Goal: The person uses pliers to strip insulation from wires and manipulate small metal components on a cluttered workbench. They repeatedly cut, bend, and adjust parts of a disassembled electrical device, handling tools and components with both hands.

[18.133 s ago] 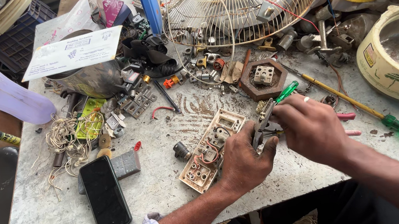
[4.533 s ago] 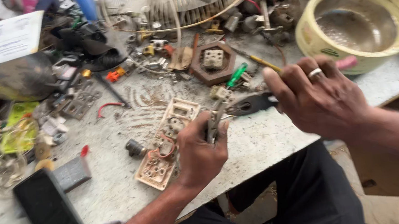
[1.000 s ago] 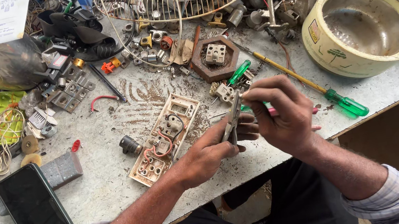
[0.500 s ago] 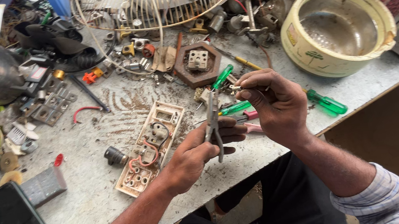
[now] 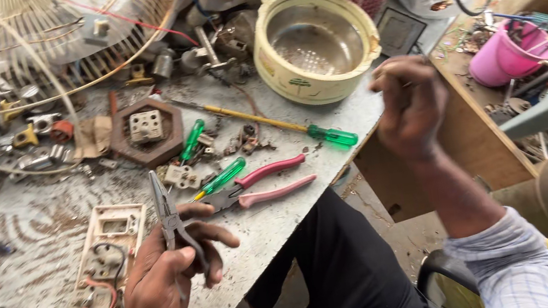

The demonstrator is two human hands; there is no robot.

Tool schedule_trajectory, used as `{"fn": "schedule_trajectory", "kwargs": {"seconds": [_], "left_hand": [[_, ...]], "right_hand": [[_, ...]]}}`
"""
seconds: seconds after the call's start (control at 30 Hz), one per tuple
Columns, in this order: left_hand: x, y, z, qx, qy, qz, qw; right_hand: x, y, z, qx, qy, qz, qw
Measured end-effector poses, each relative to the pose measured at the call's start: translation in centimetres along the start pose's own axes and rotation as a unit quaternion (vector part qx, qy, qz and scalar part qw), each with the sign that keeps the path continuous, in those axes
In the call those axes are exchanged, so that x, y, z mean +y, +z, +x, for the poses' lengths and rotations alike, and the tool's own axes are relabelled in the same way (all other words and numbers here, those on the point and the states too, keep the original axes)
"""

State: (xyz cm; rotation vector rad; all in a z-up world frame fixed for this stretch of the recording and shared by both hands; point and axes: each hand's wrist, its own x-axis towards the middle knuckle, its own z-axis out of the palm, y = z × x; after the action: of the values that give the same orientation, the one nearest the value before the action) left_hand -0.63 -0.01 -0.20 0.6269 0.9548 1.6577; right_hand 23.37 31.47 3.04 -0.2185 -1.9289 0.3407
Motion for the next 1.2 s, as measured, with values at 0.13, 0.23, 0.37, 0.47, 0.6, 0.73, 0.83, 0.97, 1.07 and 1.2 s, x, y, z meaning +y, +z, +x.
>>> {"fn": "schedule_trajectory", "kwargs": {"seconds": [0.13, 0.23, 0.37, 0.47, 0.6, 0.73, 0.83, 0.97, 1.07, 1.2], "left_hand": [[-0.7, -0.4, 0.0, 0.012, -0.002, 0.042, 0.999], [-1.4, -0.9, 0.2, -0.003, 0.015, 0.066, 0.998], [-1.8, -1.1, -0.1, 0.041, 0.0, 0.165, 0.985], [-1.7, -0.6, -0.2, 0.082, -0.046, 0.168, 0.981], [-0.5, 0.3, -0.1, -0.022, 0.032, 0.171, 0.984], [0.6, 0.9, -0.4, -0.032, 0.029, 0.153, 0.987], [1.0, 1.1, -0.5, -0.038, 0.028, 0.149, 0.988], [0.9, 1.2, -0.5, -0.037, 0.028, 0.152, 0.987], [0.9, 1.2, -0.5, -0.037, 0.026, 0.153, 0.987], [1.1, 1.3, -0.6, -0.035, 0.021, 0.151, 0.988]], "right_hand": [[5.6, -4.1, 0.1, 0.004, 0.002, -0.157, 0.988], [10.3, -5.5, 0.2, -0.032, -0.004, -0.251, 0.967], [15.9, -5.3, -0.6, -0.122, -0.044, -0.372, 0.919], [17.0, 2.1, -1.3, -0.164, -0.019, -0.339, 0.926], [14.8, 9.2, 0.2, -0.193, 0.037, -0.292, 0.936], [12.5, 7.5, -0.5, -0.195, 0.142, -0.309, 0.92], [12.1, 4.7, -1.9, -0.192, 0.191, -0.291, 0.918], [12.0, 1.7, -3.5, -0.189, 0.236, -0.267, 0.915], [11.6, 0.2, -4.0, -0.185, 0.256, -0.256, 0.914], [11.0, -1.4, -5.0, -0.181, 0.272, -0.245, 0.913]]}}
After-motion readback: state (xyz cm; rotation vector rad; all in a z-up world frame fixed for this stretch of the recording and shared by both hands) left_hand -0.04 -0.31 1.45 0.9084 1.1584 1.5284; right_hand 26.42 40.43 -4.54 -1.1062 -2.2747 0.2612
